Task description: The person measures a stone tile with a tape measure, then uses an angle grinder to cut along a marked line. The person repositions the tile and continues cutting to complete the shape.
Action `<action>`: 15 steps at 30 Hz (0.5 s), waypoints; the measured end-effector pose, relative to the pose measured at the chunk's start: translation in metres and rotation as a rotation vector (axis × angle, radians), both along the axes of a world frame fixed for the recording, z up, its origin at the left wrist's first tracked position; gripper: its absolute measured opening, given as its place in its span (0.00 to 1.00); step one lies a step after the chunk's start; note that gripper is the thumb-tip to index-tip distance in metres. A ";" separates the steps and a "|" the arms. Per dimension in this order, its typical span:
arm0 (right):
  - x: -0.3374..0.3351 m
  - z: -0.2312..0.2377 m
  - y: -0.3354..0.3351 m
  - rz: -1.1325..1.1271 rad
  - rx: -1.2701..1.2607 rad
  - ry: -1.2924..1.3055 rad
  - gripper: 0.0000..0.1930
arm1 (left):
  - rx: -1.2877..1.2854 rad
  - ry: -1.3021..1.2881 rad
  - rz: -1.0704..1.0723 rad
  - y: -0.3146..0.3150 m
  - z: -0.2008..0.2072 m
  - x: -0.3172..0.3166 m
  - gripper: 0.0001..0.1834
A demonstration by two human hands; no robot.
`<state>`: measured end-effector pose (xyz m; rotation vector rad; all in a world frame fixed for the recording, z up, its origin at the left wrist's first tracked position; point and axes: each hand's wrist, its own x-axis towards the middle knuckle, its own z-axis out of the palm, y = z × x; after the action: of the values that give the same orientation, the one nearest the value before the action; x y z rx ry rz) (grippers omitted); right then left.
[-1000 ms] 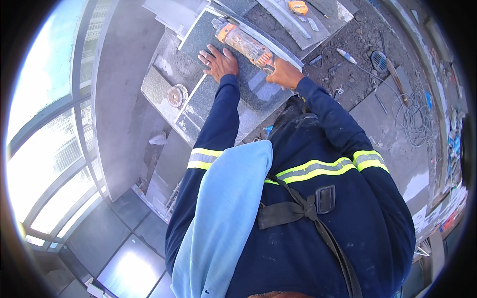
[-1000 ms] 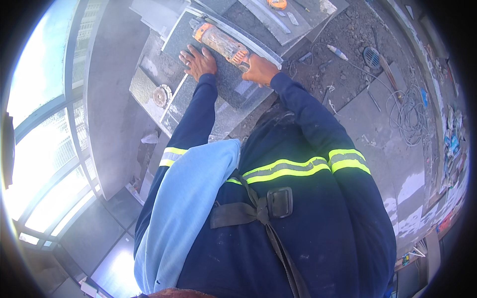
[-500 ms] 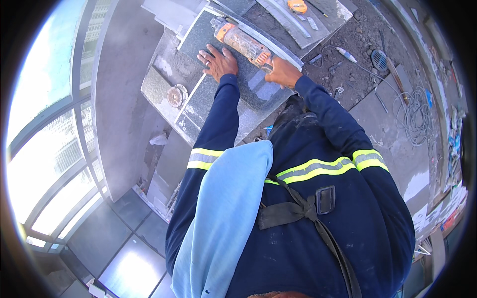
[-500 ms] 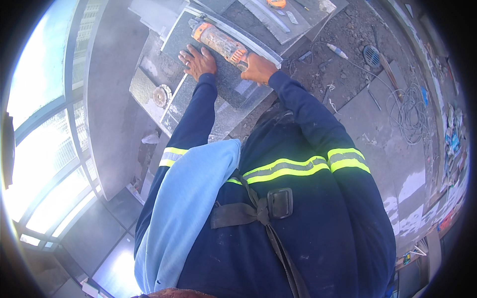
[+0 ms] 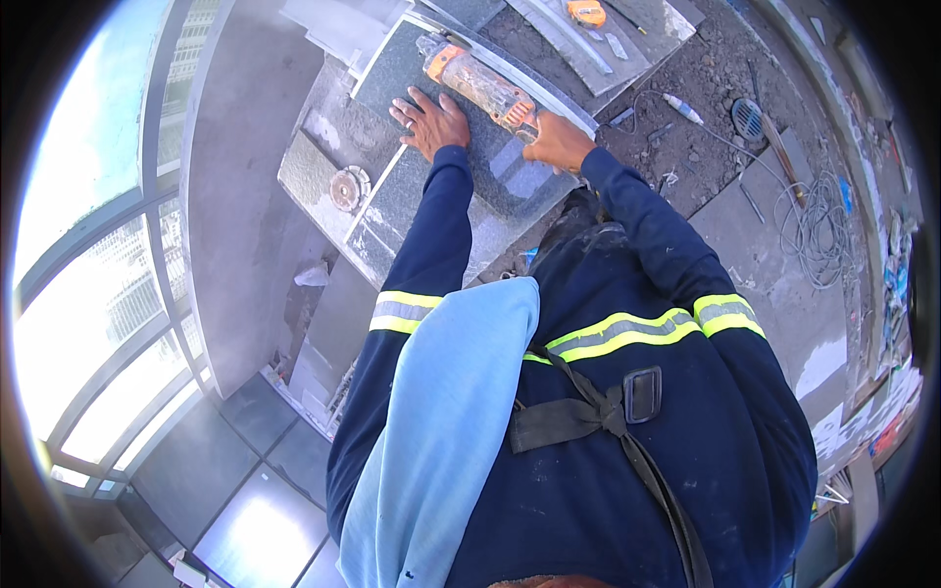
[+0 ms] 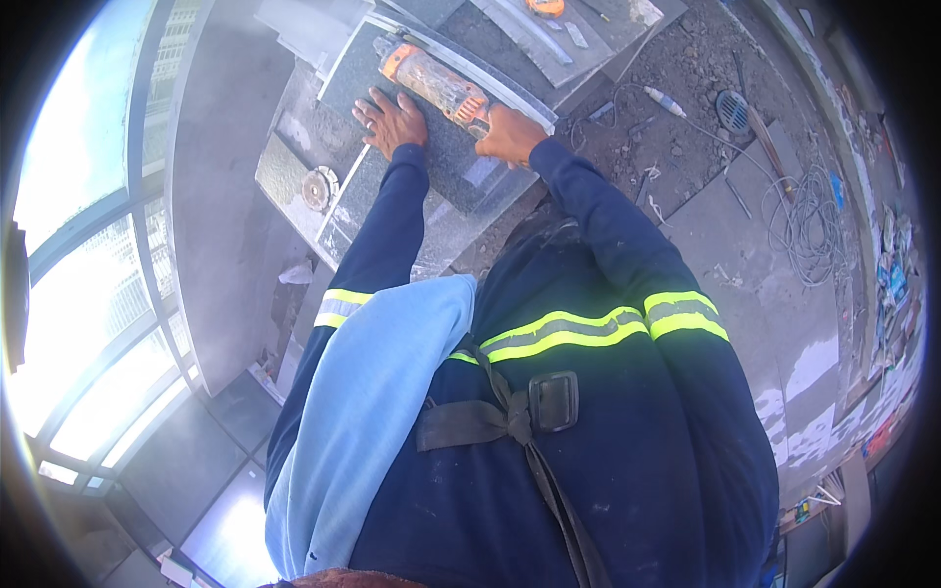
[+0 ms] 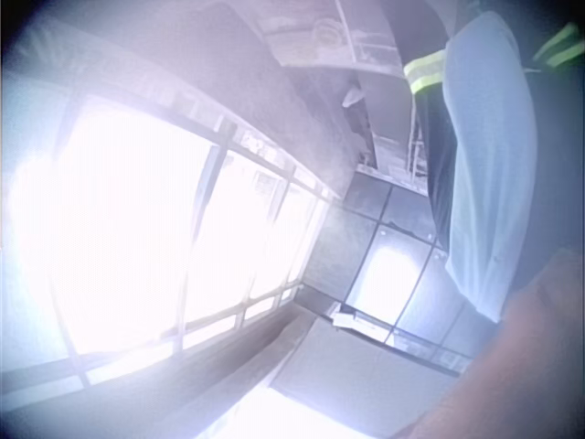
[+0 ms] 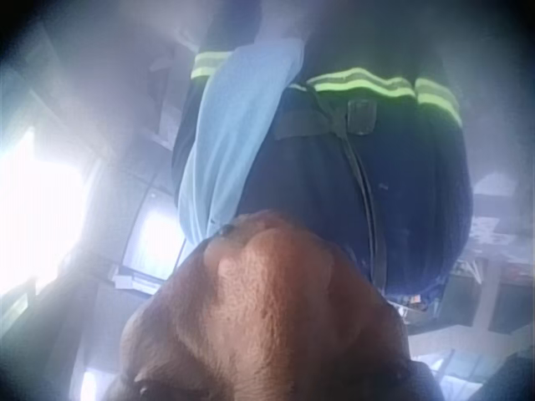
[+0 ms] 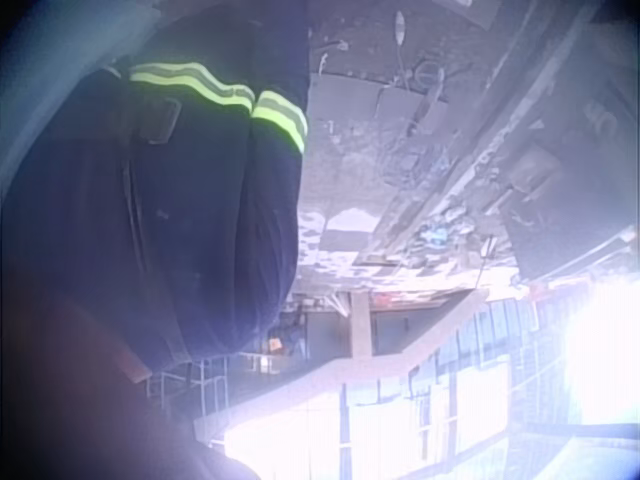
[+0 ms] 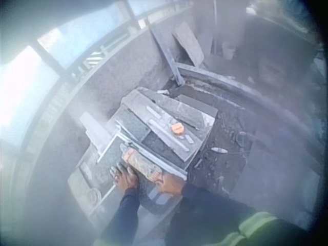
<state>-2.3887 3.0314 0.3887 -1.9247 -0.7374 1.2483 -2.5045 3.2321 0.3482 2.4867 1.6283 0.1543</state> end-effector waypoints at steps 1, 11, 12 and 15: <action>0.000 0.000 0.000 -0.001 0.010 -0.006 0.25 | -0.007 0.002 0.002 0.000 0.000 0.001 0.39; -0.003 0.005 -0.009 -0.017 0.006 -0.035 0.25 | -0.014 -0.003 0.003 0.000 0.002 0.001 0.39; -0.003 0.005 -0.009 -0.016 0.004 -0.038 0.25 | -0.013 0.002 0.003 0.000 0.002 0.001 0.39; -0.001 0.004 -0.005 0.005 -0.021 -0.018 0.25 | -0.008 0.001 0.001 0.000 0.001 0.001 0.39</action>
<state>-2.3893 3.0263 0.3923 -1.9547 -0.7416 1.2485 -2.5036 3.2317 0.3496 2.4807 1.6274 0.1461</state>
